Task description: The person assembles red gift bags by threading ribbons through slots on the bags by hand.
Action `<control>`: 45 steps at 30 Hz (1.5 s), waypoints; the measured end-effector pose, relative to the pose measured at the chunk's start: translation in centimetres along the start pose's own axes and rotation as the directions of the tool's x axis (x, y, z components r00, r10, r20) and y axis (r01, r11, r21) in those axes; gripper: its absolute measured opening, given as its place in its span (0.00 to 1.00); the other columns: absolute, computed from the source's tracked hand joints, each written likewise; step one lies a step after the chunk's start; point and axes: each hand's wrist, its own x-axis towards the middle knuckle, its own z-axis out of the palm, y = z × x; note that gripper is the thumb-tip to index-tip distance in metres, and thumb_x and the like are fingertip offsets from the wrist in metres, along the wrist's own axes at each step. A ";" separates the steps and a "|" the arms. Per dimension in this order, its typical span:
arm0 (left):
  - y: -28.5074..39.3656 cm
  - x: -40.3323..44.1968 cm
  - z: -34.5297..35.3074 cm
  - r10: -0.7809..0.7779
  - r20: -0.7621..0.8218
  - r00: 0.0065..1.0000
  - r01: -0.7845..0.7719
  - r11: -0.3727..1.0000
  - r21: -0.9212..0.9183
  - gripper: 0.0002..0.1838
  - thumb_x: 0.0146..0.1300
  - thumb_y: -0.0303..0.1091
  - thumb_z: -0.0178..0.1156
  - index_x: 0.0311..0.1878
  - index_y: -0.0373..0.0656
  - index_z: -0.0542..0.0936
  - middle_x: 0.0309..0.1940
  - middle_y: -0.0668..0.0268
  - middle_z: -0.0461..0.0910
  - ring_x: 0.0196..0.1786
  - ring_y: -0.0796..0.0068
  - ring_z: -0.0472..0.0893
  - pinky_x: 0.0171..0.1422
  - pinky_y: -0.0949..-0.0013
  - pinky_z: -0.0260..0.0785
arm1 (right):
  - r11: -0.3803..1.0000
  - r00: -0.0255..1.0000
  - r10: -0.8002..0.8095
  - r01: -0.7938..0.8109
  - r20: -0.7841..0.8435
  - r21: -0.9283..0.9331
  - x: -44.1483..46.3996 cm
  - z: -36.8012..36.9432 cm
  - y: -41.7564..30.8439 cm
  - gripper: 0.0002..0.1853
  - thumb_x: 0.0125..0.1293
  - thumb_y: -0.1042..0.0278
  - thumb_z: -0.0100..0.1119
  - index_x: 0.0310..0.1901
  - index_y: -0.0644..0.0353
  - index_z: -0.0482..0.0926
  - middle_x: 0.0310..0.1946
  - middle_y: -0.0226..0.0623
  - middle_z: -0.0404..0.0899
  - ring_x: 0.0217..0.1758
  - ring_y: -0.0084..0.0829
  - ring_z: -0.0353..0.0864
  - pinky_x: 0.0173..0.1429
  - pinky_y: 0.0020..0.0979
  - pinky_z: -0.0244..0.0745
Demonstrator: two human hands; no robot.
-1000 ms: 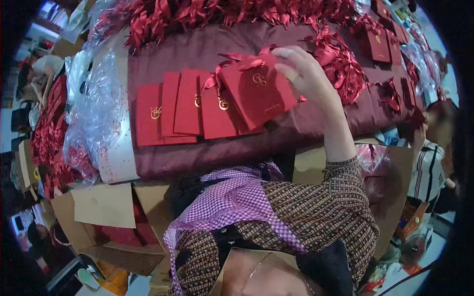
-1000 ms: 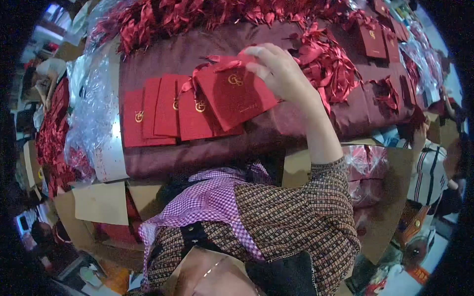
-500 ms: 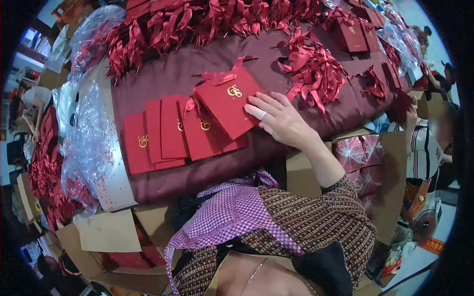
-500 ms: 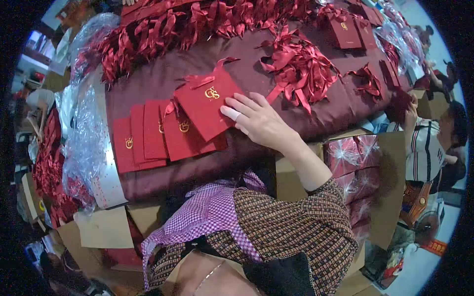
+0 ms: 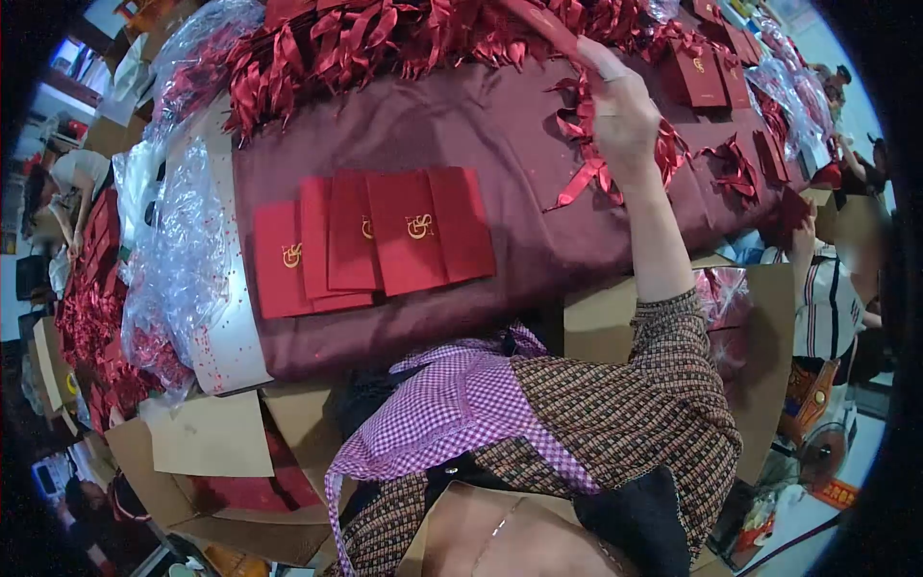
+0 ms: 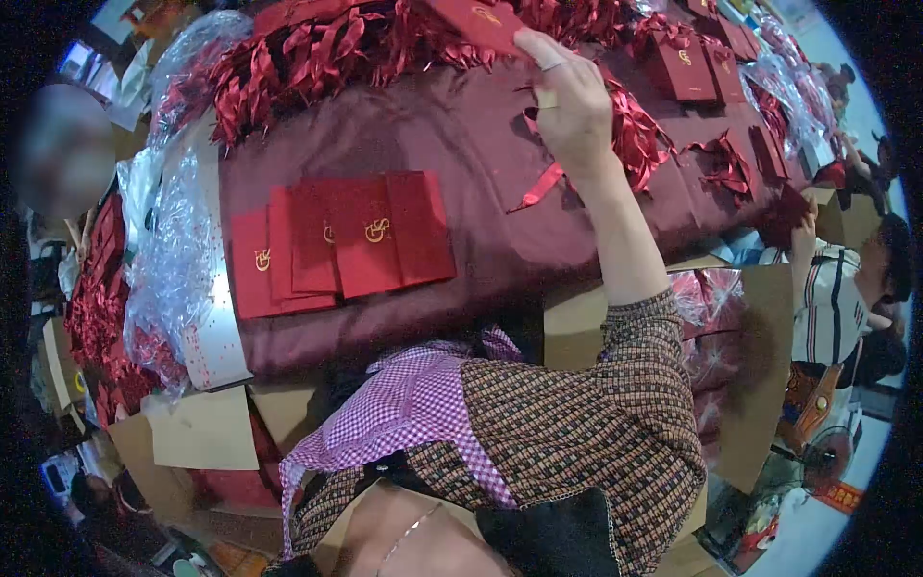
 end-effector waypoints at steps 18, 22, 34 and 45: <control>2.3 0.9 -0.2 -0.003 -0.007 1.000 0.003 1.000 0.020 0.15 0.65 0.32 0.55 0.52 0.38 0.80 0.47 0.63 0.82 0.50 0.71 0.80 0.58 0.68 0.71 | 0.994 0.905 0.092 -0.057 0.416 -0.097 -4.0 2.8 3.8 0.16 0.61 0.75 0.57 0.51 0.59 0.79 0.41 0.47 0.82 0.46 0.46 0.81 0.50 0.42 0.75; 2.8 0.7 0.2 -0.001 -0.012 1.000 0.001 1.000 0.008 0.15 0.64 0.33 0.55 0.52 0.39 0.80 0.47 0.63 0.82 0.50 0.70 0.80 0.58 0.67 0.71 | 0.895 0.834 0.443 -0.433 0.329 -0.107 0.6 0.6 3.5 0.15 0.66 0.72 0.57 0.54 0.56 0.80 0.35 0.45 0.84 0.36 0.33 0.83 0.45 0.30 0.75; 5.3 -5.9 0.0 -0.011 -0.014 1.000 0.008 0.975 -0.223 0.16 0.63 0.33 0.55 0.52 0.39 0.80 0.48 0.62 0.82 0.52 0.69 0.80 0.59 0.67 0.71 | 0.731 0.733 0.611 -0.667 0.299 0.140 2.2 1.7 9.1 0.17 0.65 0.69 0.59 0.53 0.70 0.78 0.36 0.37 0.84 0.42 0.21 0.77 0.49 0.25 0.71; 21.9 -2.3 4.6 0.732 0.265 0.628 -0.704 0.388 0.595 0.07 0.61 0.27 0.59 0.41 0.36 0.77 0.35 0.53 0.77 0.39 0.50 0.79 0.43 0.59 0.72 | 0.984 0.608 -0.070 0.174 0.791 -0.048 -7.7 4.7 2.6 0.18 0.66 0.63 0.53 0.57 0.55 0.74 0.55 0.39 0.77 0.60 0.40 0.75 0.58 0.45 0.70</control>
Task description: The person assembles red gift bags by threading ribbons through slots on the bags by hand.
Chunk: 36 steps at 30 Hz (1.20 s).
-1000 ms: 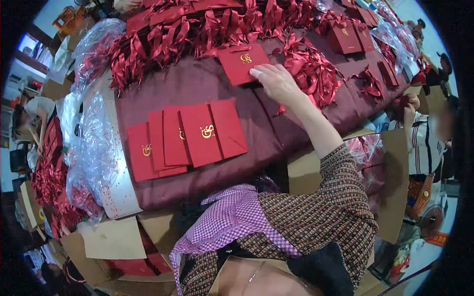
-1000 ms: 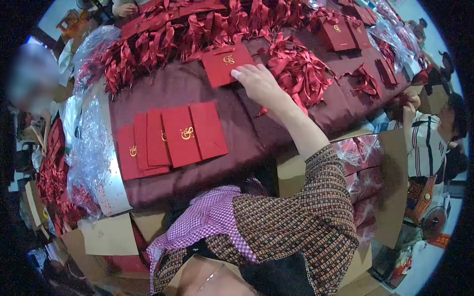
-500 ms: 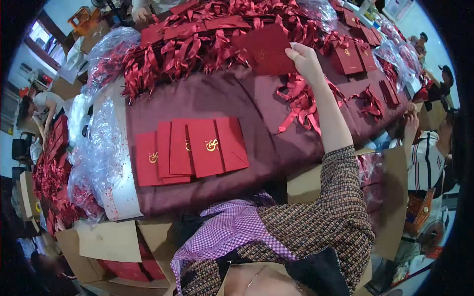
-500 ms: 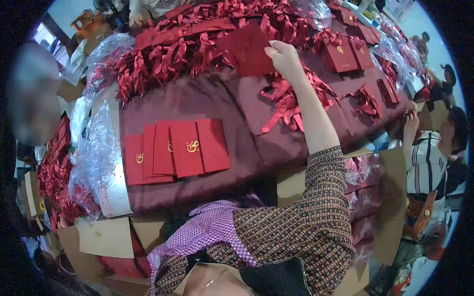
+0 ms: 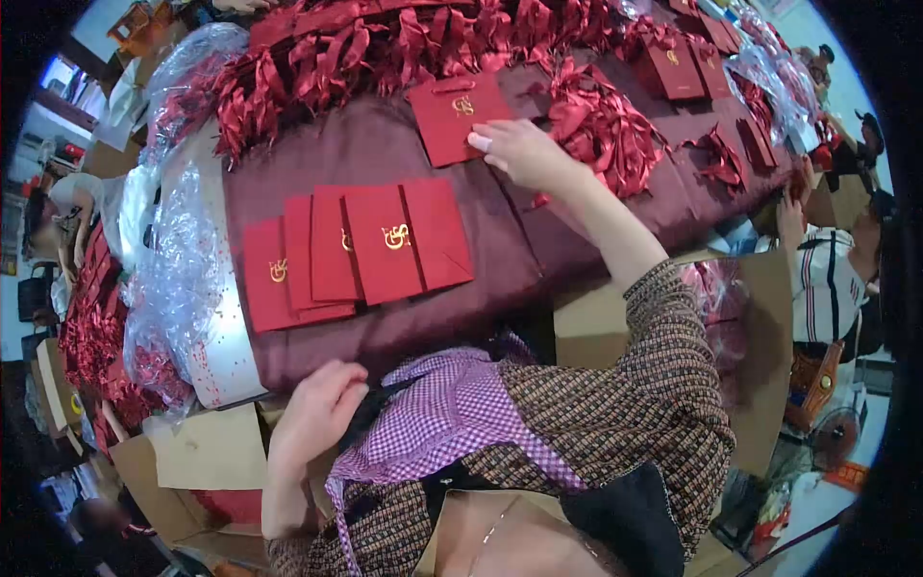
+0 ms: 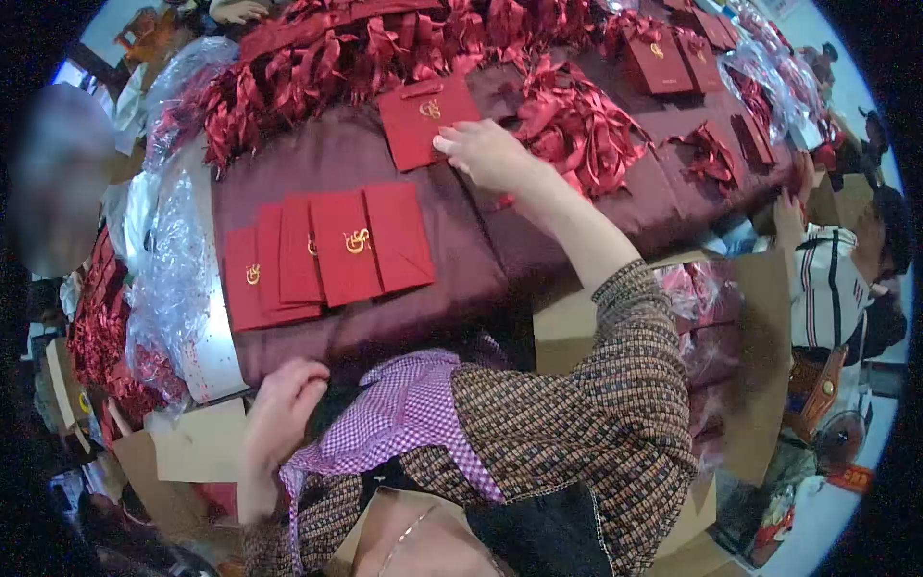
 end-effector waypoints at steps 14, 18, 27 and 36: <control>-0.4 11.6 1.0 0.154 -0.578 0.801 0.033 0.953 0.300 0.09 0.60 0.32 0.63 0.36 0.34 0.78 0.33 0.54 0.76 0.40 0.51 0.77 0.46 0.55 0.69 | 0.944 0.983 0.186 -0.181 0.012 0.277 -8.5 -4.1 -2.9 0.17 0.56 0.65 0.65 0.49 0.55 0.80 0.47 0.38 0.78 0.56 0.43 0.73 0.61 0.41 0.65; -0.9 12.2 1.6 0.212 -0.601 0.771 0.041 0.925 0.379 0.10 0.60 0.32 0.63 0.38 0.33 0.79 0.31 0.56 0.76 0.36 0.56 0.77 0.43 0.57 0.69 | 0.947 0.953 0.218 -0.154 -0.213 0.281 -8.9 -2.6 -3.4 0.09 0.54 0.68 0.66 0.37 0.55 0.80 0.38 0.33 0.78 0.47 0.39 0.76 0.53 0.39 0.66; -1.9 13.9 1.9 0.208 -0.595 0.776 0.124 0.875 0.468 0.14 0.58 0.36 0.65 0.41 0.35 0.81 0.29 0.59 0.77 0.37 0.57 0.78 0.43 0.56 0.66 | 0.831 0.940 0.213 -0.032 -0.266 0.555 -2.7 -3.0 -9.7 0.08 0.57 0.68 0.65 0.39 0.55 0.80 0.34 0.35 0.80 0.44 0.40 0.78 0.49 0.39 0.68; -1.9 15.1 1.8 -0.197 -0.597 0.778 0.059 0.968 -0.243 0.11 0.61 0.29 0.62 0.43 0.30 0.79 0.26 0.63 0.80 0.29 0.73 0.78 0.35 0.68 0.70 | 0.818 0.961 0.175 -0.020 -0.216 0.575 -1.0 0.0 -12.1 0.05 0.59 0.68 0.62 0.35 0.55 0.77 0.34 0.34 0.76 0.44 0.38 0.76 0.50 0.37 0.67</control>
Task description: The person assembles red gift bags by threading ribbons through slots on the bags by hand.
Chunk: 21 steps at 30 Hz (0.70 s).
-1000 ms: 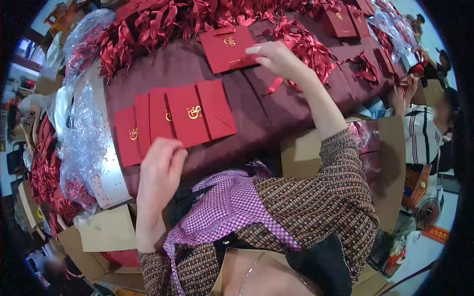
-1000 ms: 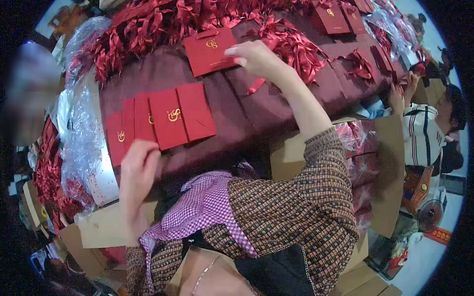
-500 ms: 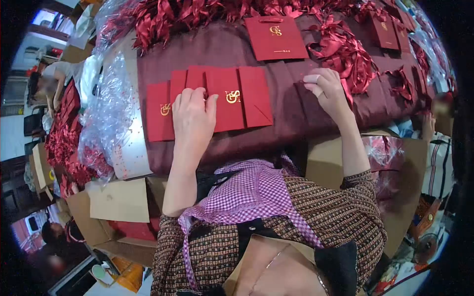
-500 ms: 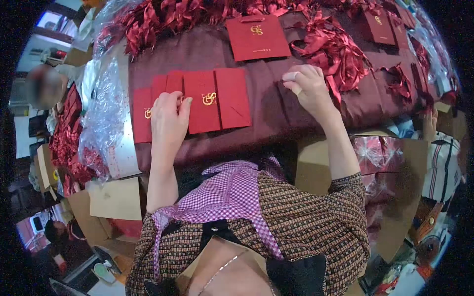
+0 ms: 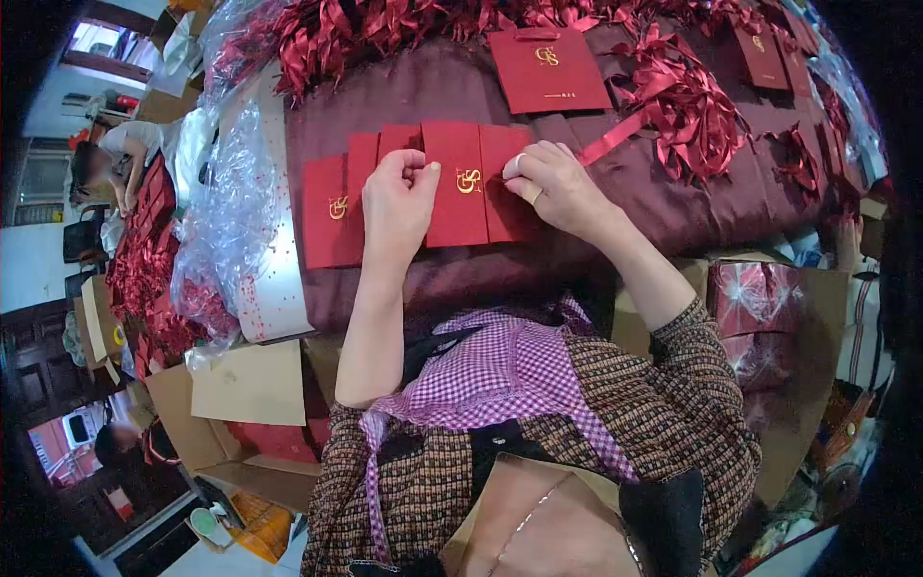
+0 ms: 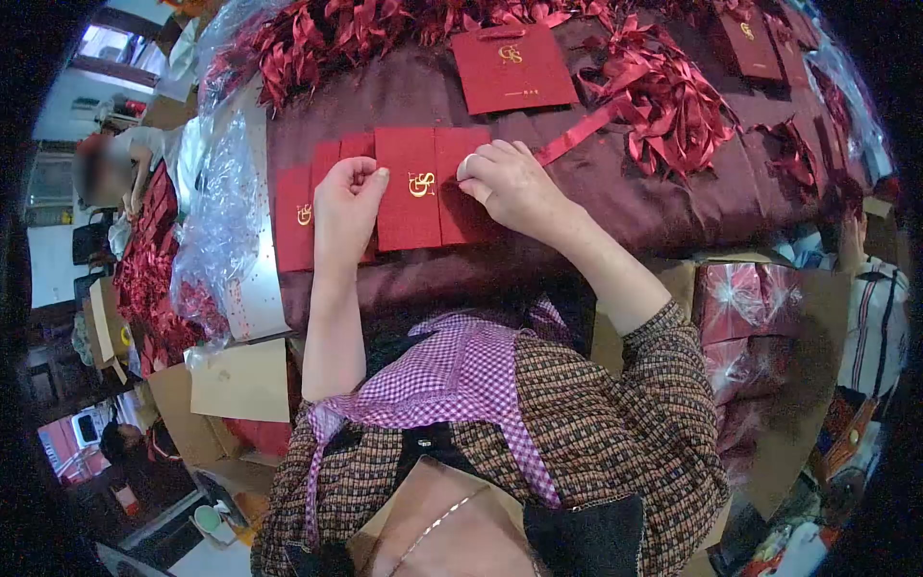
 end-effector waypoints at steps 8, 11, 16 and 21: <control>0.1 -0.1 0.4 -0.108 0.123 0.986 0.149 0.906 -0.396 0.12 0.63 0.24 0.59 0.49 0.29 0.79 0.29 0.74 0.77 0.31 0.89 0.72 0.36 0.81 0.67 | 0.997 0.999 0.021 -0.018 -0.045 0.069 0.5 -0.5 -0.7 0.06 0.61 0.69 0.60 0.38 0.57 0.76 0.36 0.38 0.79 0.44 0.41 0.76 0.50 0.38 0.66; 0.1 -0.7 0.1 -0.105 0.103 0.989 0.138 0.900 -0.412 0.12 0.62 0.23 0.59 0.49 0.29 0.79 0.31 0.73 0.78 0.32 0.89 0.72 0.38 0.81 0.67 | 0.995 0.995 -0.007 0.018 -0.100 0.103 1.6 -0.5 -1.9 0.05 0.63 0.69 0.59 0.39 0.58 0.75 0.36 0.39 0.79 0.45 0.42 0.77 0.51 0.39 0.66; 0.8 -1.8 -0.7 -0.099 0.082 0.992 0.125 0.896 -0.426 0.13 0.62 0.22 0.60 0.49 0.29 0.79 0.32 0.73 0.78 0.34 0.88 0.73 0.39 0.82 0.68 | 0.990 0.992 -0.086 0.095 -0.088 0.104 3.4 -0.8 -4.1 0.06 0.64 0.67 0.58 0.38 0.58 0.75 0.36 0.39 0.79 0.44 0.40 0.78 0.51 0.39 0.65; 1.0 -2.6 -1.0 -0.097 0.036 0.995 0.104 0.926 -0.364 0.13 0.61 0.22 0.60 0.50 0.31 0.79 0.32 0.74 0.76 0.34 0.88 0.72 0.39 0.82 0.67 | 0.985 0.987 -0.142 0.148 -0.072 0.084 4.2 -0.1 -4.5 0.05 0.61 0.72 0.61 0.37 0.60 0.74 0.33 0.38 0.78 0.41 0.39 0.78 0.49 0.37 0.67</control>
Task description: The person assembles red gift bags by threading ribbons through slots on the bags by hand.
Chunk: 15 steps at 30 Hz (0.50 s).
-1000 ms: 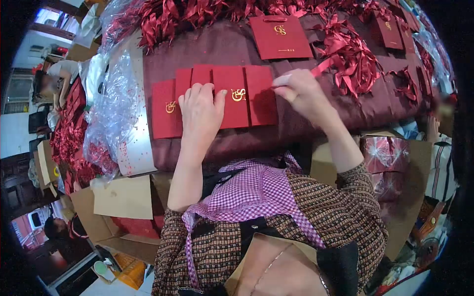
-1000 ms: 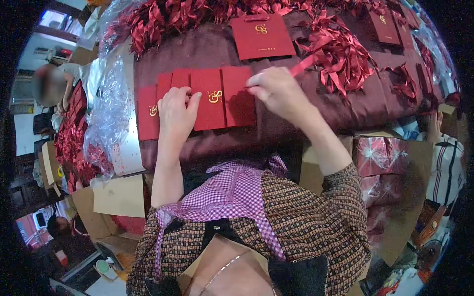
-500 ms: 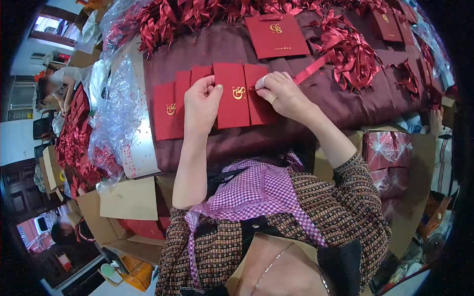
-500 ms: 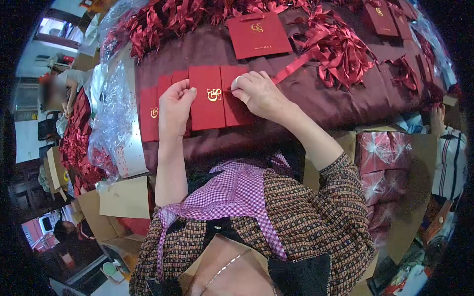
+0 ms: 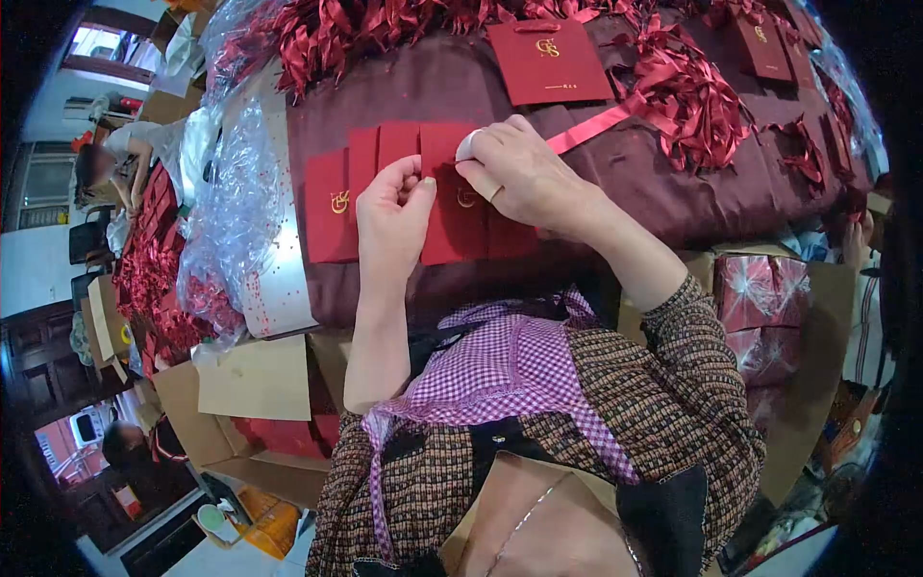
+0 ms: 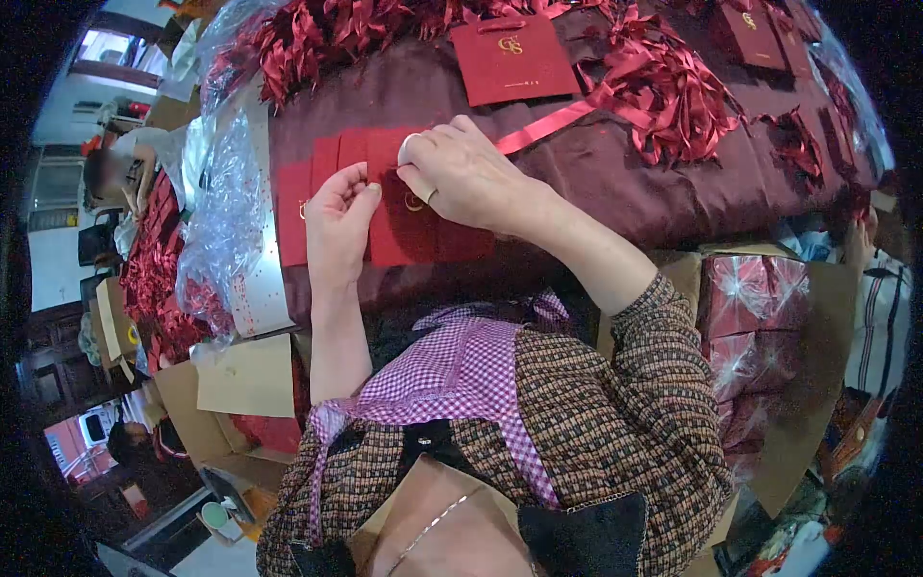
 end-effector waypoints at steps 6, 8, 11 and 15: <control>0.2 -0.7 -0.1 0.044 0.005 0.999 -0.044 0.999 0.016 0.14 0.60 0.21 0.61 0.50 0.31 0.79 0.32 0.73 0.76 0.34 0.87 0.72 0.39 0.81 0.68 | 0.994 0.997 -0.068 0.071 0.038 -0.083 0.3 0.3 -0.2 0.05 0.62 0.70 0.59 0.36 0.59 0.74 0.30 0.36 0.77 0.38 0.38 0.78 0.47 0.37 0.66; 0.2 -0.9 -0.1 0.069 0.001 0.998 -0.069 0.997 0.021 0.14 0.60 0.21 0.61 0.50 0.31 0.79 0.32 0.73 0.77 0.33 0.87 0.73 0.39 0.81 0.69 | 0.992 0.996 -0.041 0.051 0.085 -0.118 0.5 0.2 -0.2 0.05 0.63 0.69 0.59 0.35 0.59 0.74 0.29 0.36 0.77 0.37 0.39 0.78 0.48 0.36 0.66; 0.0 -1.1 -0.1 0.109 -0.010 0.994 -0.109 0.994 0.025 0.14 0.60 0.21 0.61 0.50 0.32 0.79 0.32 0.73 0.77 0.33 0.87 0.73 0.39 0.81 0.69 | 0.999 0.995 0.018 -0.021 0.095 0.032 0.8 -0.2 -0.4 0.05 0.62 0.70 0.59 0.33 0.59 0.74 0.26 0.38 0.78 0.34 0.41 0.78 0.46 0.38 0.67; 0.3 -1.4 0.0 0.172 -0.028 0.985 -0.169 0.981 0.092 0.14 0.59 0.20 0.61 0.50 0.32 0.79 0.31 0.72 0.77 0.32 0.87 0.74 0.37 0.80 0.70 | 0.985 0.987 0.104 -0.120 0.126 0.124 1.3 -0.8 -1.0 0.06 0.61 0.69 0.59 0.31 0.61 0.74 0.22 0.42 0.78 0.30 0.44 0.77 0.41 0.40 0.69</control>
